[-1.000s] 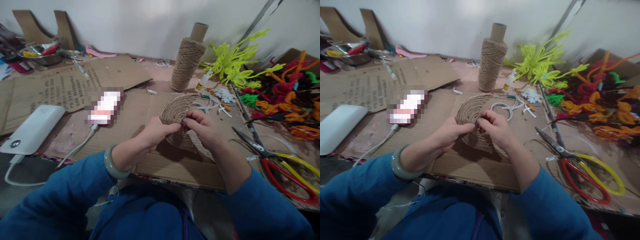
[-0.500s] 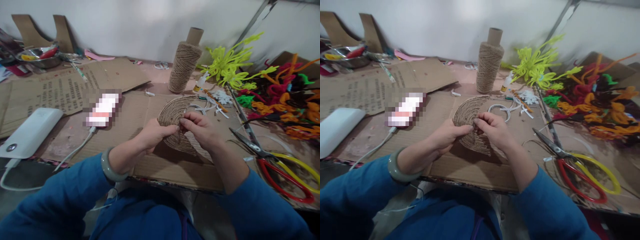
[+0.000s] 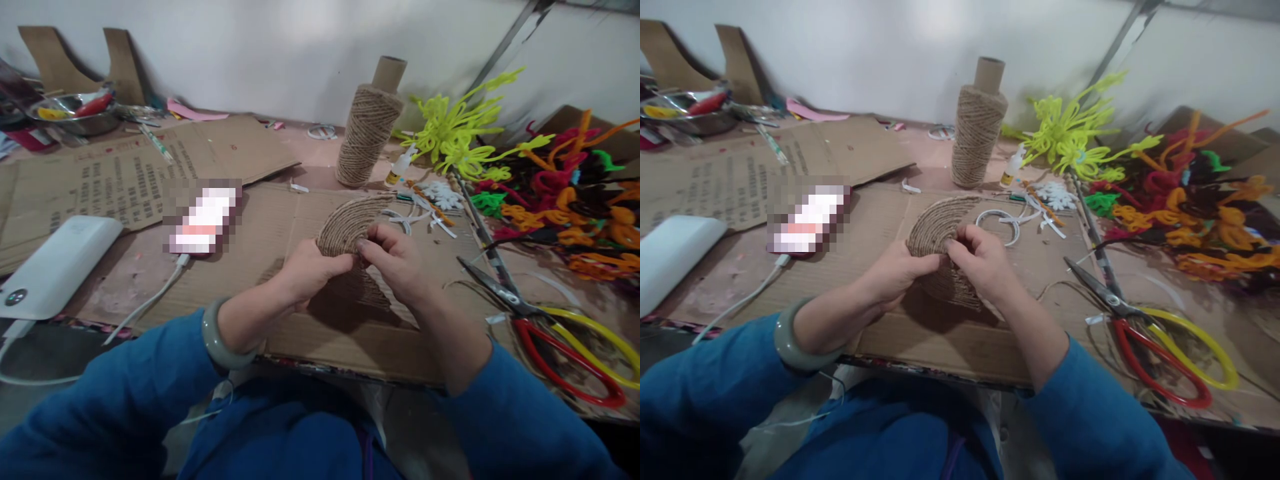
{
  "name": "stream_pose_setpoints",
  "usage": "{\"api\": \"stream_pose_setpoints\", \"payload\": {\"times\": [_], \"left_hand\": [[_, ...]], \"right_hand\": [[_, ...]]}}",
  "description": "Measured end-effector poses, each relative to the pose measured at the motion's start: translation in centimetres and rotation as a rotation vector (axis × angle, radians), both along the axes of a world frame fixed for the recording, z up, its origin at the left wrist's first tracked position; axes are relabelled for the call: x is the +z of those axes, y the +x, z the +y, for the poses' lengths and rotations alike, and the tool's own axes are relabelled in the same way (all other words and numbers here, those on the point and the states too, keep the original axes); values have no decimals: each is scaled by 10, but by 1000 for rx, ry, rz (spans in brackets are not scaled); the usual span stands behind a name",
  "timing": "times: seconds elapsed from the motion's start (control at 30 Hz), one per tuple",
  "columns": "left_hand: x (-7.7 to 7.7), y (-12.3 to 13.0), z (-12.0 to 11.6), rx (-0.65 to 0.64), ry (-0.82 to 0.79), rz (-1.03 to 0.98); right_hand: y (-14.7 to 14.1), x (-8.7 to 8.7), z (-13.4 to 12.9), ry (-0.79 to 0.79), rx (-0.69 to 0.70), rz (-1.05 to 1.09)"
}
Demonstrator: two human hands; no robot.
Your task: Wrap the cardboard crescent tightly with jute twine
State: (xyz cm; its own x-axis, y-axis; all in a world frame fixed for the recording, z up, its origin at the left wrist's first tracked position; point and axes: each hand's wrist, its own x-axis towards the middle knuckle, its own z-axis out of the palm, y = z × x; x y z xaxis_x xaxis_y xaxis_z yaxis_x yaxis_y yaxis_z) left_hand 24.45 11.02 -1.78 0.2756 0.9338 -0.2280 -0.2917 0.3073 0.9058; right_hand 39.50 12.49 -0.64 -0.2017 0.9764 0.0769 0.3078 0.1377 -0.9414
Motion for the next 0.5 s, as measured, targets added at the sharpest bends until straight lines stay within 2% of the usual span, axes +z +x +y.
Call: {"api": "stream_pose_setpoints", "payload": {"times": [0.13, 0.3, 0.5], "left_hand": [[0, 0, 0, 4, 12, 9], [1, 1, -1, 14, 40, 20], [1, 1, -1, -1, 35, -6]], "right_hand": [[-2, 0, -1, -35, 9, 45], [-4, -1, -2, -64, -44, 87], [-3, 0, 0, -77, 21, 134]]}}
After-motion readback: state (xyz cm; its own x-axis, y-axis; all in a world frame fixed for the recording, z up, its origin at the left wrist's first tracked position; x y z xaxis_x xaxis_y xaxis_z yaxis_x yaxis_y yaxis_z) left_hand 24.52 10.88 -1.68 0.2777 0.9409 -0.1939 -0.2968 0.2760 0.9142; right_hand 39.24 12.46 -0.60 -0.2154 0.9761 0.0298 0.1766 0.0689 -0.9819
